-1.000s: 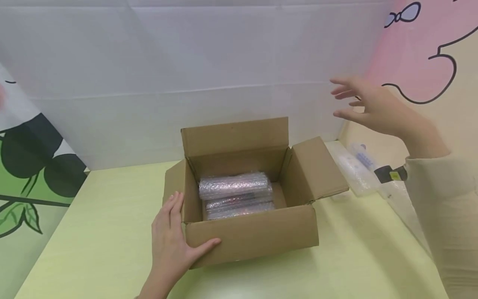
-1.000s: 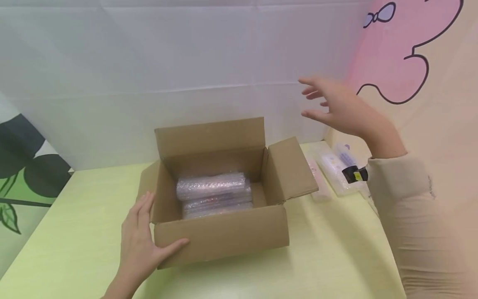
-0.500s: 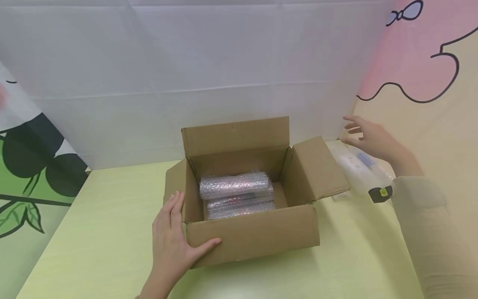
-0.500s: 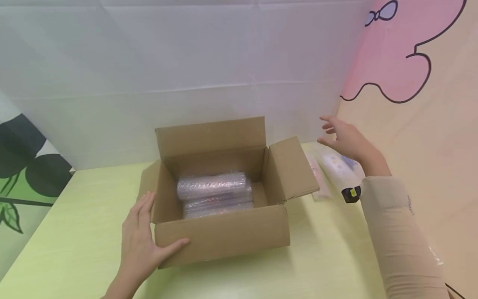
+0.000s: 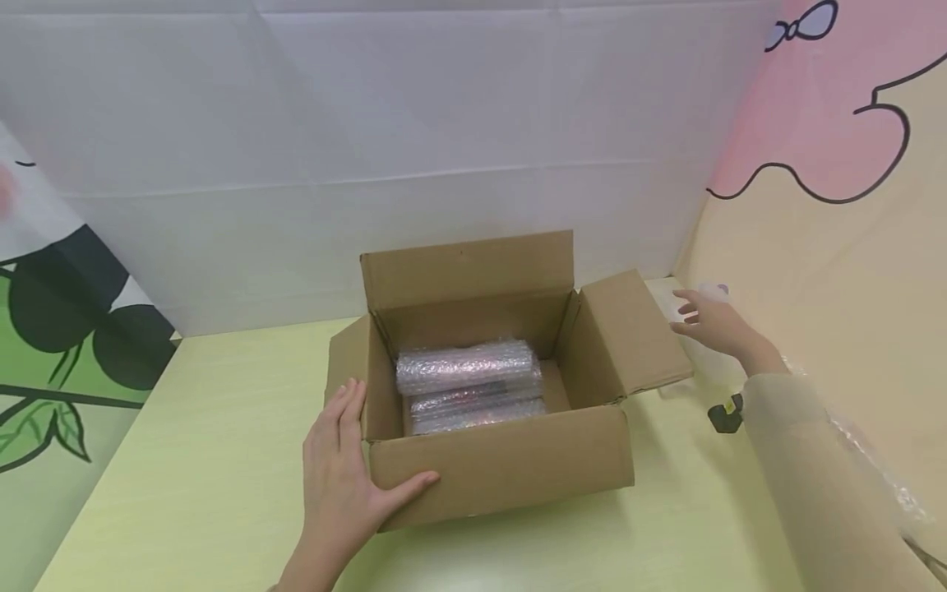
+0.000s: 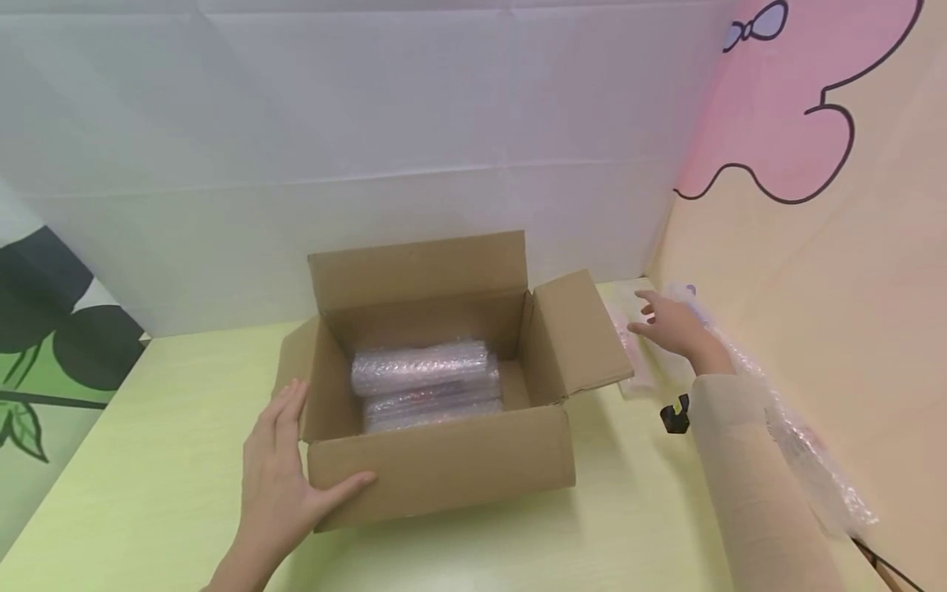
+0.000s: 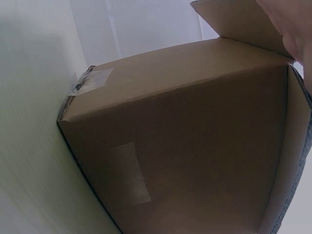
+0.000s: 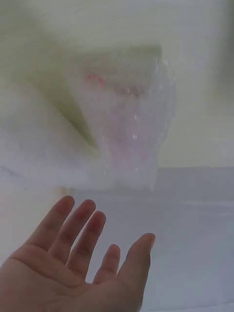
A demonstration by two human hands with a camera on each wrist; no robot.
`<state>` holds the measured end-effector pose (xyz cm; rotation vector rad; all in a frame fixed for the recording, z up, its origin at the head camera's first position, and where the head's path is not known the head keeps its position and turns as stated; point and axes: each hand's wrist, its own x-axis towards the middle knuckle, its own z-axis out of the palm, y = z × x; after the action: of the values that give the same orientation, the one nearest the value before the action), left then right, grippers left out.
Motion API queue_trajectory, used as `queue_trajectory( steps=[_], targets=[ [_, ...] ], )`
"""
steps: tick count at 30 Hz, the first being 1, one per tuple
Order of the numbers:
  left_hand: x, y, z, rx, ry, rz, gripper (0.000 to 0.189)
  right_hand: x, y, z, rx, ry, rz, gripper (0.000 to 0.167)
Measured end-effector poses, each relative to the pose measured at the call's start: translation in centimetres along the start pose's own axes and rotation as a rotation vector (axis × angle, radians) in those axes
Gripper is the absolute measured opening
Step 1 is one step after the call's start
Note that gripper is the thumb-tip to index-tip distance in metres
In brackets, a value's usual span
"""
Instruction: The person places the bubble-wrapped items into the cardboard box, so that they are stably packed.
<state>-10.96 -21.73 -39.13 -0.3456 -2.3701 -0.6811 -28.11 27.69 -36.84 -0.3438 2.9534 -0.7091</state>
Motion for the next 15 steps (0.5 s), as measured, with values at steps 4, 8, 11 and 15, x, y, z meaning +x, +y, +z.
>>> queue_trajectory(
  steps=[4, 8, 11, 15],
  targets=[
    [0.0, 0.1, 0.0, 0.001, -0.001, 0.001, 0.124, 0.1, 1.6, 2.1, 0.006, -0.039, 0.041, 0.057],
    [0.0, 0.1, 0.0, 0.002, 0.003, 0.007, 0.124, 0.0, 2.5, 3.6, 0.012, -0.073, 0.088, 0.055],
    [0.0, 0.1, 0.0, 0.002, 0.003, 0.007, 0.124, 0.0, 2.6, 4.2, 0.011, -0.065, 0.095, 0.054],
    [0.0, 0.1, 0.0, 0.005, 0.000, 0.000, 0.124, -0.2, 2.4, 4.6, -0.014, -0.038, 0.071, 0.051]
  ],
)
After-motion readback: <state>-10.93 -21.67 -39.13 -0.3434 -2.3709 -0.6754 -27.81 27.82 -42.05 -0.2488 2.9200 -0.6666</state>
